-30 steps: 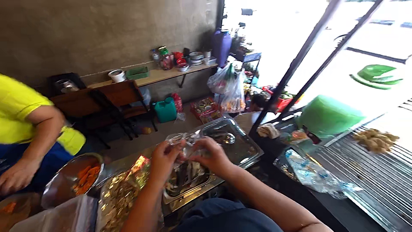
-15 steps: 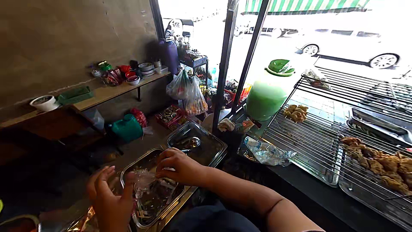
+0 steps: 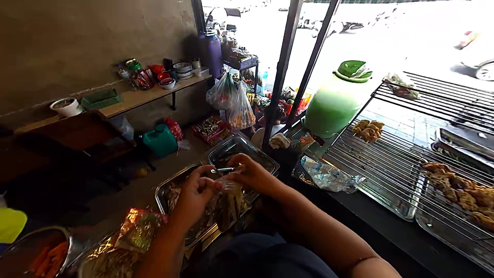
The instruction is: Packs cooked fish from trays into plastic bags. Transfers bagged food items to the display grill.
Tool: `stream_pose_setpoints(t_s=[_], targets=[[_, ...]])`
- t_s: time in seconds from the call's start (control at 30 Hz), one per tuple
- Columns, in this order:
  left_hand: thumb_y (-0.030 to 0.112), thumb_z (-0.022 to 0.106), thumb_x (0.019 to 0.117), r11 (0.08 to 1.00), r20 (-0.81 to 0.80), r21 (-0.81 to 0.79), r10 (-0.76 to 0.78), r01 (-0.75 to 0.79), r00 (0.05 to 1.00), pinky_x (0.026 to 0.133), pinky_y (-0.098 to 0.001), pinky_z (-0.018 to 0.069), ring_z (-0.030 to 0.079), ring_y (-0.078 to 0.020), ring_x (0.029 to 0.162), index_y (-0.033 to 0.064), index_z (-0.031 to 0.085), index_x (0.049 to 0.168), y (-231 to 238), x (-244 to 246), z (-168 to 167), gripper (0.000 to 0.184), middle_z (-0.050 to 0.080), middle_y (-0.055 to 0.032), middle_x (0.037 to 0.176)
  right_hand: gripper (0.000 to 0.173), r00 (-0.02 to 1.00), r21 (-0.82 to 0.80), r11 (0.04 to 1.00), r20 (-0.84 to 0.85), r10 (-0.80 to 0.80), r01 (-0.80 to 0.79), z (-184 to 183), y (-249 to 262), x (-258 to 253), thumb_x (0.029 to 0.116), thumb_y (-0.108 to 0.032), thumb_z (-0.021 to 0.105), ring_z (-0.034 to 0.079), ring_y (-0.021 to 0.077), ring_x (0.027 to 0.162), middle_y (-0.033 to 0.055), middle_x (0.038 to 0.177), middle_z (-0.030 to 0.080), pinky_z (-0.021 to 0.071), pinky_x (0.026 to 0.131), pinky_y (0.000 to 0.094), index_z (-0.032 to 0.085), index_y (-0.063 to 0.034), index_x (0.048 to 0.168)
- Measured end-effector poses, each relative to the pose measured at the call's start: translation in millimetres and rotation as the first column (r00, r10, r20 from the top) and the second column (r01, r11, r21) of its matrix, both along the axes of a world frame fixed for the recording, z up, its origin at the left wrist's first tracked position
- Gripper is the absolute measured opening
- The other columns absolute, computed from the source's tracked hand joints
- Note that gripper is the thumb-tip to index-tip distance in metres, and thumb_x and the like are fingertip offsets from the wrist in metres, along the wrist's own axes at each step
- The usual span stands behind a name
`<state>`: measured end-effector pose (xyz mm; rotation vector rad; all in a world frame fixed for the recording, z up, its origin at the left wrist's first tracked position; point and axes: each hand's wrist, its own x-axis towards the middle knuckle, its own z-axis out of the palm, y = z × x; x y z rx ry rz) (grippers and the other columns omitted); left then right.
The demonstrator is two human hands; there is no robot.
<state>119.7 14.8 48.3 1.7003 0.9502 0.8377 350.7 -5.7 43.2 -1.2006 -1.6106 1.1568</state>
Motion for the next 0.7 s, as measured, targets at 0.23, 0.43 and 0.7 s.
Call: stream_pose_setpoints(t_s=[0.23, 0.43, 0.7], targets=[[0.025, 0.074, 0.0944, 0.96, 0.156, -0.228, -0.131, 0.165, 0.979, 0.075, -0.0224, 0.056, 0.067, -0.0074, 0.08, 0.0089, 0.044, 0.144, 8, 27, 4, 0.06, 0.071, -0.0011, 0.093, 0.031, 0.961, 0.354, 0.914, 0.11, -0.253, 0.2, -16, -22, 21, 0.1025, -0.031, 0.062, 0.057, 0.0201, 0.123, 0.0113, 0.131, 0.061, 0.0486, 0.105, 0.0421, 0.071, -0.0106, 0.123], [0.02, 0.074, 0.0942, 0.916, 0.247, -0.287, -0.21, 0.279, 0.946, 0.082, -0.0269, 0.0584, 0.07, -0.0113, 0.082, 0.0077, 0.044, 0.143, 10, 46, 4, 0.058, 0.072, -0.0054, 0.093, 0.038, 0.857, 0.622, 0.783, 0.417, -0.302, -0.027, -17, -38, 36, 0.0992, -0.042, 0.066, 0.05, 0.0246, 0.142, 0.0017, 0.131, 0.07, 0.0258, 0.126, 0.0583, 0.073, -0.0175, 0.127], [0.021, 0.073, 0.095, 0.769, 0.284, -0.341, -0.464, 0.541, 0.839, 0.072, -0.0215, 0.0564, 0.068, -0.0062, 0.074, 0.0104, 0.038, 0.146, 10, 51, -4, 0.063, 0.071, -0.0016, 0.089, 0.022, 0.917, 0.55, 0.829, 0.374, -0.136, -0.102, -27, -56, 52, 0.0964, -0.033, 0.073, 0.062, 0.0192, 0.103, 0.0068, 0.096, 0.068, 0.0463, 0.102, 0.0388, 0.078, -0.0119, 0.097]])
